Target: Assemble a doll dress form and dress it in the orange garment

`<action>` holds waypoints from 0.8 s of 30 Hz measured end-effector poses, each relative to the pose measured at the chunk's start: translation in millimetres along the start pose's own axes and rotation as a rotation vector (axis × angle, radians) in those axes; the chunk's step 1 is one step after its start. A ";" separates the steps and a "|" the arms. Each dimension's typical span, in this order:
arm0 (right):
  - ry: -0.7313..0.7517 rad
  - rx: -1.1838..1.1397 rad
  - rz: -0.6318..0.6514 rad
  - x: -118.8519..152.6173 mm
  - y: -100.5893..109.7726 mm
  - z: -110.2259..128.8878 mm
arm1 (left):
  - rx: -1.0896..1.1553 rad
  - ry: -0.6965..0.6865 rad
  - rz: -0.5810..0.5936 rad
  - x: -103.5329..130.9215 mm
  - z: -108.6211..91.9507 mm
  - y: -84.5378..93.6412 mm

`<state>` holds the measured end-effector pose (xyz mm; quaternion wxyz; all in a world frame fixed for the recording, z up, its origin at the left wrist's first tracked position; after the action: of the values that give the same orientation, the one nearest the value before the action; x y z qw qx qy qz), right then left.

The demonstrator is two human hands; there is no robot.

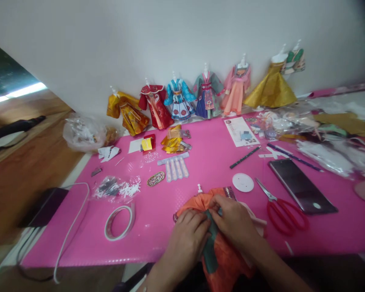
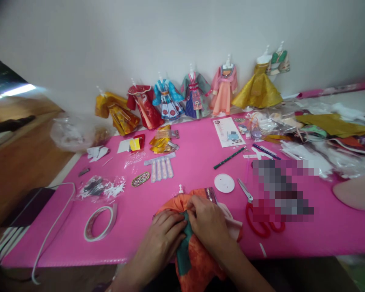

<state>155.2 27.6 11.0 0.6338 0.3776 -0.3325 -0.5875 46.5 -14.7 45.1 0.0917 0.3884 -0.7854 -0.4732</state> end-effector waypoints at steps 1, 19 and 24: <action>0.000 -0.004 -0.005 0.0 2.6 0.6 | -0.001 -0.001 0.000 -0.5 -0.2 0.3; 0.310 0.243 -0.058 35.8 9.9 20.5 | 0.038 0.161 -0.276 40.9 13.0 33.3; 0.345 0.320 -0.070 31.9 -3.0 19.7 | 0.076 0.180 -0.278 51.6 17.6 29.5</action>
<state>139.4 -6.0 17.4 0.5925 0.5794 -0.2946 -0.4758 -13.1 -31.4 48.2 0.0804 0.5374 -0.7299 -0.4148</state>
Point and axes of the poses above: each hand's wrist, its own x-axis away from the middle knuckle, its own y-axis out of the back of the hand, z = x × y, the point moved 9 cm from there along -x, towards the middle knuckle, and after that the axes turned 13 degrees about x, right-handed, at the moved point
